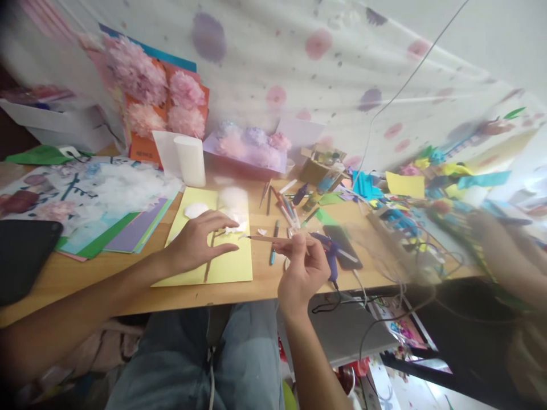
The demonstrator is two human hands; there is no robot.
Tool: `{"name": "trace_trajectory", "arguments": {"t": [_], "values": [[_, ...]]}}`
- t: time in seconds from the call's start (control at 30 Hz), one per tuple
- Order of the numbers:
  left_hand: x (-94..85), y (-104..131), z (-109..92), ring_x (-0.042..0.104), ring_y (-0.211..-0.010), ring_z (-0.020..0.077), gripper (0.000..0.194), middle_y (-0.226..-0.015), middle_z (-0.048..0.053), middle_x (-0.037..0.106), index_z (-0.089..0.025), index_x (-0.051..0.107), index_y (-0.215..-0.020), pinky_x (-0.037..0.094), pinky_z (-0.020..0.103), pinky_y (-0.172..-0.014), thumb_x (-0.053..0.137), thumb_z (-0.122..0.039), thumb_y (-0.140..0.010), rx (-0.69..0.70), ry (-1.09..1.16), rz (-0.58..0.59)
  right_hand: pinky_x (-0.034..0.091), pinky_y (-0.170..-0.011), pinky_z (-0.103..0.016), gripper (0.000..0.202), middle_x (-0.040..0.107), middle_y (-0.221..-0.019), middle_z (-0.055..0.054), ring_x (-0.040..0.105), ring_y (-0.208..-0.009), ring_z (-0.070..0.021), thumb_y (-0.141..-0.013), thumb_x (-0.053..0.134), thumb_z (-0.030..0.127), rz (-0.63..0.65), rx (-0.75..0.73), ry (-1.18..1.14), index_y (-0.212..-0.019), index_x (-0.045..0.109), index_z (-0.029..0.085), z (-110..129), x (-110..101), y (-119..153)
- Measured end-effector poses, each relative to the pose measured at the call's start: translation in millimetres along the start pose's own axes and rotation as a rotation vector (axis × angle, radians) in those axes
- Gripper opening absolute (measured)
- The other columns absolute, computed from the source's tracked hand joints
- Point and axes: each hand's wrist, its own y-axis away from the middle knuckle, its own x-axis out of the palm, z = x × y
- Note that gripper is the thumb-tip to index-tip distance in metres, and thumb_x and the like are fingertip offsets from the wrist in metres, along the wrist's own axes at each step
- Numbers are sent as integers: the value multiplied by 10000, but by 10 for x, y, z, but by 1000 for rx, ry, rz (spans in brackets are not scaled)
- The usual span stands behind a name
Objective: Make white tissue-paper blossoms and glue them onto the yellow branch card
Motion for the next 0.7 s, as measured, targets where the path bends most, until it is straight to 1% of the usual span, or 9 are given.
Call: {"name": "trace_trajectory", "arguments": {"t": [0.1,0.17,0.27,0.37,0.43,0.53,0.6,0.7], "values": [[44,18,-216,667,-962,216,245,-985,79,730,-160,705,-1057,535,350,-870,753,-317,-876,119,51,-101,586,-564,-271,278,691,-628,14,684,-535,-142,-872,726,428,-17,55,-47,-798,638,174,70,-35,82],[68,30,-286,676,-933,197,165,-964,70,744,-162,712,-1038,536,331,-852,720,-259,-904,177,79,-131,583,-563,-256,272,697,-632,13,689,-539,-137,-862,739,415,-15,86,-78,-789,641,172,119,-41,120],[98,49,-295,673,-844,173,77,-885,49,753,-169,728,-973,533,301,-789,666,-201,-939,230,101,-156,570,-539,-232,277,692,-612,23,675,-504,-123,-830,766,408,-20,133,-123,-769,634,173,164,-42,145],[115,80,-278,662,-796,168,102,-821,43,747,-167,737,-910,519,286,-749,648,-198,-950,219,94,-175,564,-525,-218,290,688,-598,33,665,-478,-113,-787,801,404,-32,196,-173,-762,626,174,146,-59,142],[115,101,-288,658,-772,165,118,-794,38,745,-164,739,-871,504,275,-730,659,-210,-944,162,91,-166,573,-538,-219,299,696,-608,32,680,-494,-119,-763,821,402,-33,243,-197,-772,628,174,104,-84,137],[104,125,-358,639,-695,139,126,-745,9,734,-168,732,-803,472,247,-681,692,-205,-917,-32,144,-111,582,-556,-222,305,699,-628,34,689,-516,-119,-754,832,406,-34,268,-231,-787,638,173,50,-134,150],[101,136,-444,618,-660,122,139,-726,-10,722,-169,717,-774,451,230,-656,693,-197,-908,-170,225,-51,580,-567,-220,292,695,-641,39,679,-518,-106,-763,831,399,-33,252,-256,-786,645,175,47,-168,178],[107,156,-612,591,-654,115,181,-703,-21,698,-162,688,-748,419,219,-631,659,-217,-918,-293,350,43,564,-566,-208,264,687,-652,41,656,-512,-88,-774,830,375,-23,231,-277,-773,664,169,97,-227,210]]}}
